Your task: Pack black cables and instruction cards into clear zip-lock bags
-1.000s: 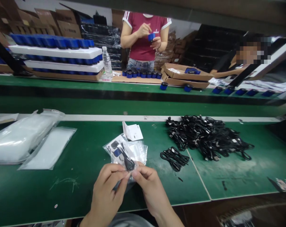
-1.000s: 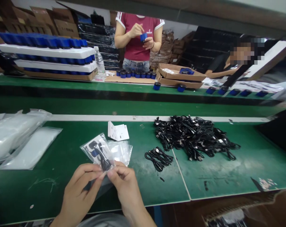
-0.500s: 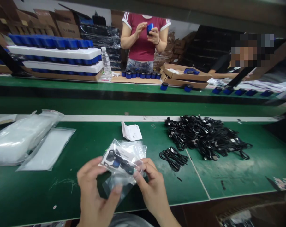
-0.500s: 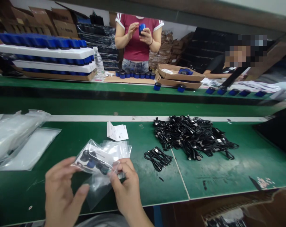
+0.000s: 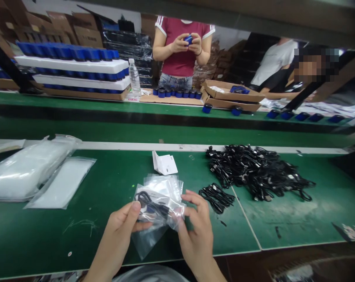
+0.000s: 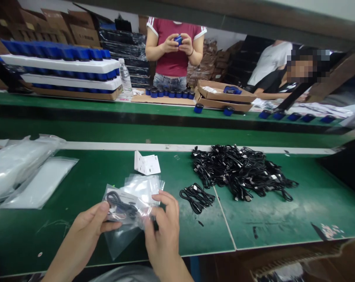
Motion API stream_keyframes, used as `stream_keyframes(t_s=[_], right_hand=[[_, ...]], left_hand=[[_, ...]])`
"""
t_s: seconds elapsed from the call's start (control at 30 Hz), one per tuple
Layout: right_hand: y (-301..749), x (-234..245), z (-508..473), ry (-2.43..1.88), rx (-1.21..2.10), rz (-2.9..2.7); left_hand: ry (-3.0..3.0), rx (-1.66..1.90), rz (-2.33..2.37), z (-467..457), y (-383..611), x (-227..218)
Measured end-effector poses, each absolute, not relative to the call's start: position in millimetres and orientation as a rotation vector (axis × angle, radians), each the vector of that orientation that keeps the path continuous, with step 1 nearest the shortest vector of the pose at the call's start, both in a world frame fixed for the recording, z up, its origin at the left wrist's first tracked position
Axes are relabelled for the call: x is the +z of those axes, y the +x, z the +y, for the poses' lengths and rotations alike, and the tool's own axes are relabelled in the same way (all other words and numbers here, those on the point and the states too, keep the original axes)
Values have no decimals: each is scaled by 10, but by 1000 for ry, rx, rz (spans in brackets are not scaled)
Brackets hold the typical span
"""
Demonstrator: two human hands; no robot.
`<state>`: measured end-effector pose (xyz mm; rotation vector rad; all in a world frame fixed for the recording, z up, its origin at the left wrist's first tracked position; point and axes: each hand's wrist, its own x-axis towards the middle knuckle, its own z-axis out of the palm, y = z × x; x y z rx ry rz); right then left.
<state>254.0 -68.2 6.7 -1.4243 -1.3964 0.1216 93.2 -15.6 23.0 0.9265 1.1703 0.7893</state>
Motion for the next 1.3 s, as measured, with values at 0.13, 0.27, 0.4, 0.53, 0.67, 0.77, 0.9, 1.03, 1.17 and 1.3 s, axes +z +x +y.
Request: stream_keyframes(t_s=[0.13,0.27,0.4,0.53,0.67,0.77,0.9,1.03,1.17,1.3], right_hand=[[2516,116,-647,-1410,775,-1062],[2530,168,-628,-1301,984,-999],[2507,227,-599,-1243,1140,-971],[2473,204,-575,-1232,1196,-853],[2464,127,-592,-1176,1087,-807],[2415,118,-590,-1121,1136,-809],[2328,120,-534,-1229,1083,-863],[2353,75,-470,-1268,895,-970],[2502,163,-460,-1359,789,-1102],[2613,363,-469,-1409,806,-1351]], left_hand=[[988,837,1172,-189,947,226],[1049,804,1058,-112,871,312],[1180,690,1072,-65,854,400],[1116,796,1260,-134,975,406],[814,960,1304,-159,1076,357],[719,974,1255,-171,1115,301],[669,979,1194,-239,1191,218],[606,973,1097,-232,1226,128],[853,939,1114,-56,1020,127],[1465,772,1113,103,779,303]])
